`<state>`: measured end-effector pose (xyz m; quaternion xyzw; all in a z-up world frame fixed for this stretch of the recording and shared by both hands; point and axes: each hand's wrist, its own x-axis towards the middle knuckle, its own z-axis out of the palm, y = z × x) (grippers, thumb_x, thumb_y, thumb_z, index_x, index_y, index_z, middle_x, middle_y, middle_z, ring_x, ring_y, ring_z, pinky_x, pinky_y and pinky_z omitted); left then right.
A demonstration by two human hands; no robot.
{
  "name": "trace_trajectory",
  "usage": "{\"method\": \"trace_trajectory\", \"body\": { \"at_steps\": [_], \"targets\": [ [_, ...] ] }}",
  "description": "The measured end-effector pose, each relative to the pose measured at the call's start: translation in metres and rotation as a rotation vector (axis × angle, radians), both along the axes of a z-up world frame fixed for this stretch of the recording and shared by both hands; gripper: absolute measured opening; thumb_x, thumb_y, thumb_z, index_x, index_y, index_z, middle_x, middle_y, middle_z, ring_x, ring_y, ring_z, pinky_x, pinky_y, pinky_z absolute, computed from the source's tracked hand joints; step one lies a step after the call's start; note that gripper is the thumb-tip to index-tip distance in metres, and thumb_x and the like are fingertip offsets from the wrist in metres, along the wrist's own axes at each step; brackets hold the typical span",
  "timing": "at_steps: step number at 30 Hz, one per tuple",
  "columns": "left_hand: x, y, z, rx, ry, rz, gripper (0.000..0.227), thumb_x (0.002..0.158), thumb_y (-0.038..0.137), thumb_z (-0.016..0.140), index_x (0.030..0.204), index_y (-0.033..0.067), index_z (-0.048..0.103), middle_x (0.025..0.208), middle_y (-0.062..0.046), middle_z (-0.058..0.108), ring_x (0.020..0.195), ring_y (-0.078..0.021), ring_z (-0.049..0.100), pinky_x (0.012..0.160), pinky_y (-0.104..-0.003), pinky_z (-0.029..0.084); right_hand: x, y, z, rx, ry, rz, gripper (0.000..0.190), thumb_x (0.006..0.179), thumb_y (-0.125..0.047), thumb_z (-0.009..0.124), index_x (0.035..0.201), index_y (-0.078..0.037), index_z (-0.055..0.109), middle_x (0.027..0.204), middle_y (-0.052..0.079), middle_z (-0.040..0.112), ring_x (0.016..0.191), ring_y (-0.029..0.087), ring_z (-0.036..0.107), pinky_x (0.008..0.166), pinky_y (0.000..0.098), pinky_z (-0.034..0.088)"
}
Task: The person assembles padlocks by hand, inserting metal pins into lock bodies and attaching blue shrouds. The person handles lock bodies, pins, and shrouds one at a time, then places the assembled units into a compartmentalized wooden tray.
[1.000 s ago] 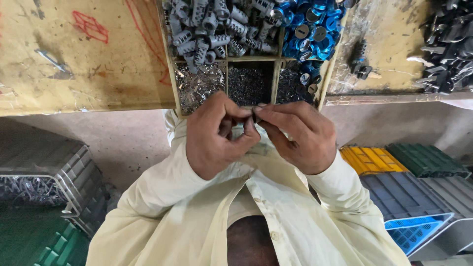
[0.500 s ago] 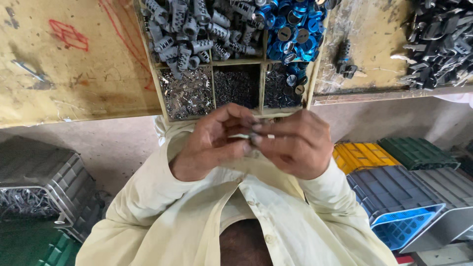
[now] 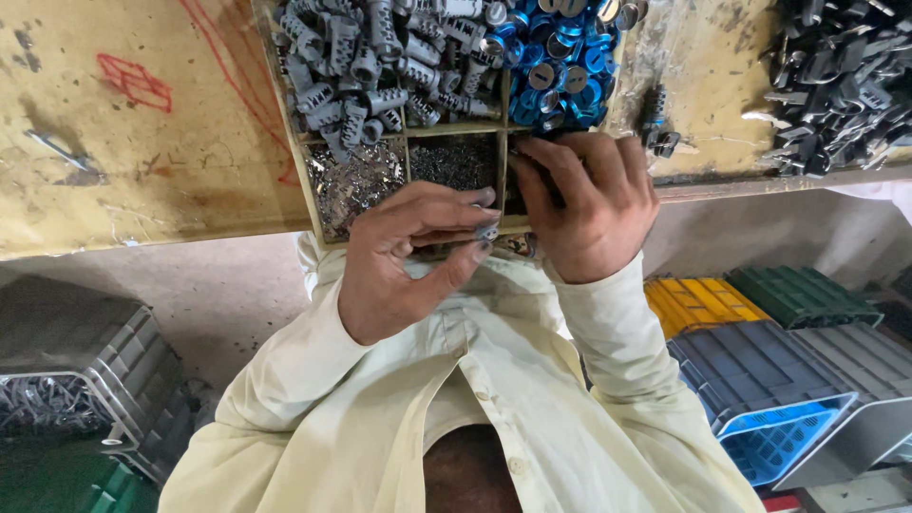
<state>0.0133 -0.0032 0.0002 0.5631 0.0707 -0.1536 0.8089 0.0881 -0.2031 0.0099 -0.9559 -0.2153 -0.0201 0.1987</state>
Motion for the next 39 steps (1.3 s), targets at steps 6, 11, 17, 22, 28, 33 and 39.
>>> {"method": "trace_trajectory", "body": {
  "at_steps": [6, 11, 17, 22, 28, 33, 39],
  "targets": [
    [0.005, -0.002, 0.009, 0.052, -0.009, -0.004, 0.031, 0.097, -0.001, 0.072, 0.128, 0.0026, 0.069, 0.132, -0.013, 0.063, 0.118, -0.0184, 0.071, 0.105, -0.030, 0.060, 0.001, -0.004, 0.003, 0.108, 0.122, -0.023, 0.022, 0.093, -0.006, 0.087, 0.108, -0.012, 0.071, 0.105, 0.006, 0.066, 0.096, 0.028, 0.063, 0.085, 0.0393, 0.053],
    [0.011, -0.005, 0.007, 0.016, 0.057, -0.120, 0.053, 0.094, 0.004, 0.072, 0.144, 0.0031, 0.056, 0.127, -0.010, 0.065, 0.119, -0.0165, 0.069, 0.106, -0.031, 0.059, -0.024, -0.032, 0.011, 0.462, 0.533, -0.268, 0.017, 0.090, 0.002, 0.075, 0.104, -0.002, 0.066, 0.108, 0.009, 0.073, 0.082, 0.012, 0.065, 0.071, 0.0260, 0.052],
    [0.010, -0.009, -0.003, -0.329, 0.157, -0.191, 0.032, 0.103, 0.006, 0.071, 0.134, -0.0013, 0.065, 0.128, -0.010, 0.066, 0.122, -0.0184, 0.068, 0.111, -0.035, 0.056, -0.062, -0.038, -0.006, 1.047, 0.691, -0.290, 0.026, 0.098, 0.009, 0.070, 0.121, 0.002, 0.059, 0.115, 0.010, 0.068, 0.105, 0.013, 0.067, 0.097, 0.0268, 0.056],
    [0.007, -0.004, 0.001, -0.231, 0.111, -0.152, 0.030, 0.102, 0.006, 0.069, 0.132, 0.0005, 0.065, 0.129, -0.009, 0.063, 0.123, -0.0182, 0.068, 0.110, -0.035, 0.057, -0.060, -0.044, -0.014, 1.043, 0.798, -0.258, 0.023, 0.095, 0.014, 0.071, 0.114, 0.002, 0.063, 0.113, 0.011, 0.069, 0.103, 0.014, 0.070, 0.091, 0.0265, 0.058],
    [0.008, -0.006, 0.015, 0.427, -0.193, -0.047, 0.034, 0.088, 0.004, 0.078, 0.121, 0.0068, 0.072, 0.120, -0.012, 0.070, 0.108, -0.0215, 0.074, 0.095, -0.030, 0.061, -0.052, -0.045, -0.009, 1.036, 0.841, -0.204, 0.020, 0.096, 0.014, 0.071, 0.111, 0.002, 0.065, 0.112, 0.012, 0.070, 0.101, 0.014, 0.070, 0.089, 0.0267, 0.058],
    [0.007, -0.004, 0.020, 0.614, -0.408, -0.042, 0.037, 0.087, 0.006, 0.085, 0.122, 0.0103, 0.072, 0.115, -0.009, 0.070, 0.106, -0.0212, 0.075, 0.091, -0.028, 0.062, -0.042, -0.044, -0.001, 0.882, 0.946, -0.091, 0.021, 0.095, 0.010, 0.073, 0.112, 0.001, 0.064, 0.107, 0.010, 0.070, 0.094, 0.012, 0.068, 0.079, 0.0256, 0.057],
    [0.001, 0.008, 0.020, 0.555, -0.507, -0.176, 0.039, 0.082, 0.014, 0.091, 0.118, 0.0150, 0.075, 0.100, -0.001, 0.070, 0.086, -0.0143, 0.073, 0.074, -0.027, 0.060, -0.027, -0.053, -0.005, 1.028, 1.489, 0.030, 0.020, 0.098, -0.002, 0.071, 0.107, -0.005, 0.054, 0.106, 0.006, 0.063, 0.081, 0.009, 0.065, 0.065, 0.0229, 0.055]
  ]
}}
